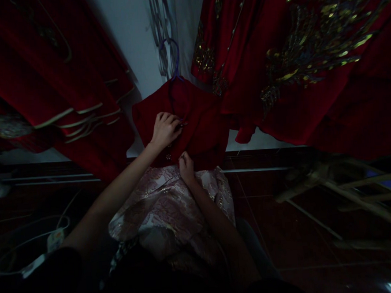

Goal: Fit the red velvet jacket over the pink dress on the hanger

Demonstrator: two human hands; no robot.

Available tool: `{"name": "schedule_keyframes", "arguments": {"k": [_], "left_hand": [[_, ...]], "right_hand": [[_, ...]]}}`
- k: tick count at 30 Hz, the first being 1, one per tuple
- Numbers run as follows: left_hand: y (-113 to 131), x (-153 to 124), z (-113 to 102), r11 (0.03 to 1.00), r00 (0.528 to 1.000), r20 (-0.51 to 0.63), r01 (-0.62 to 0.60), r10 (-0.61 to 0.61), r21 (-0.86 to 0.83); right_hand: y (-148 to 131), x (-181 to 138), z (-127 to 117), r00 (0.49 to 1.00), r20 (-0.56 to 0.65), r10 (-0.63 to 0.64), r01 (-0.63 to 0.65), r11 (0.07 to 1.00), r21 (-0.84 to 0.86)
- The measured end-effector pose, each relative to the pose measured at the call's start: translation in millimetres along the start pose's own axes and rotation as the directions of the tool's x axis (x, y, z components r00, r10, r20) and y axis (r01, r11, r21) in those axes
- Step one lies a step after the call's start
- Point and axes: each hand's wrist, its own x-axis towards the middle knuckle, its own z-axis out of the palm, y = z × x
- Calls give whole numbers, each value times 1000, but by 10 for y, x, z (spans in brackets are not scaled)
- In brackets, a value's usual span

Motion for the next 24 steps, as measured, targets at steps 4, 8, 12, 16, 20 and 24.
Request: {"name": "schedule_keyframes", "arguments": {"k": [4, 8, 12, 16, 20, 24], "left_hand": [[-10, 37, -37, 1000, 999, 33, -20, 20, 1], [-14, 103, -9, 999, 999, 17, -51, 51, 5], [-41, 160, 2, 992, 991, 53, -123, 125, -39], [-67, 205, -41, 975, 977, 98, -173, 187, -137], [-98, 246, -101, 956, 975, 121, -154, 189, -249], [-171, 274, -132, 884, 992, 100, -25, 81, -466]], "right_hand": [[-8, -1, -4, 1000, -15, 8, -8, 1000, -29], [-17, -2, -3, 1000, -9, 17, -17, 1000, -20], [-28, -1, -4, 1000, -6, 8, -8, 1000, -1], [-26, -6, 6, 1000, -11, 4, -5, 1000, -15], [-71, -10, 10, 995, -98, -33, 28, 998, -48], [-343, 117, -28, 933, -277, -231, 181, 964, -196]]}}
